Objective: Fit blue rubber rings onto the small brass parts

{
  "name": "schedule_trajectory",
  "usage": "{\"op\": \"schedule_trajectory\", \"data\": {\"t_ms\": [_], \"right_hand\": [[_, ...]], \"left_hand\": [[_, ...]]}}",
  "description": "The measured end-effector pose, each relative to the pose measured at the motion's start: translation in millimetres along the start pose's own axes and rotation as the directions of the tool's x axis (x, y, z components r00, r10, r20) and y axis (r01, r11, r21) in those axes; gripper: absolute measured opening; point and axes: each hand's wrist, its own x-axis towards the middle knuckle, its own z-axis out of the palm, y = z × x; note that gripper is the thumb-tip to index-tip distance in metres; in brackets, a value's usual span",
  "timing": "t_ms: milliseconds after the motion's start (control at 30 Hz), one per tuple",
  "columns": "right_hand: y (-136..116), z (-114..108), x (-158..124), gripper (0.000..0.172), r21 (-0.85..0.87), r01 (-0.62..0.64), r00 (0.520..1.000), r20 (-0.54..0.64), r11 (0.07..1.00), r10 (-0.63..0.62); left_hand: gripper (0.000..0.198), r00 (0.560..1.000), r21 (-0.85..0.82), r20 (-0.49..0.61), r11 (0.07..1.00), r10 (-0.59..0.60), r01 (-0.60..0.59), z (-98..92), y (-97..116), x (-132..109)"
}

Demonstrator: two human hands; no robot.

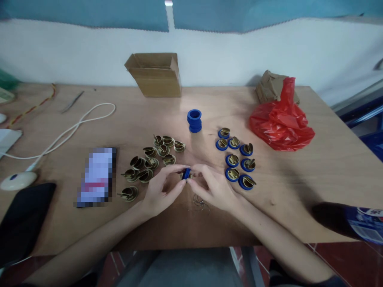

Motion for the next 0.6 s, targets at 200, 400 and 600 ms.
{"op": "schedule_trajectory", "data": {"t_ms": [200, 400, 600], "right_hand": [[0.3, -0.3, -0.6, 0.021, 0.028, -0.003, 1.0, 0.003, 1.0, 0.003], [-1.1, -0.9, 0.8, 0.017, 0.028, 0.001, 1.0, 0.0, 1.0, -0.001], [-1.1, -0.5, 0.1, 0.015, 0.016, -0.001, 1.0, -0.004, 1.0, 0.001]], "left_hand": [[0.033, 1.0, 0.02, -0.004, 1.0, 0.007, -0.007, 0.3, 1.4, -0.6], [0.034, 1.0, -0.002, 0.004, 1.0, 0.031, -0.031, 1.6, 0.8, -0.6], [0.029, 0.999, -0.033, 0.036, 0.999, 0.041, -0.04, 0.4, 3.5, 0.9]]}}
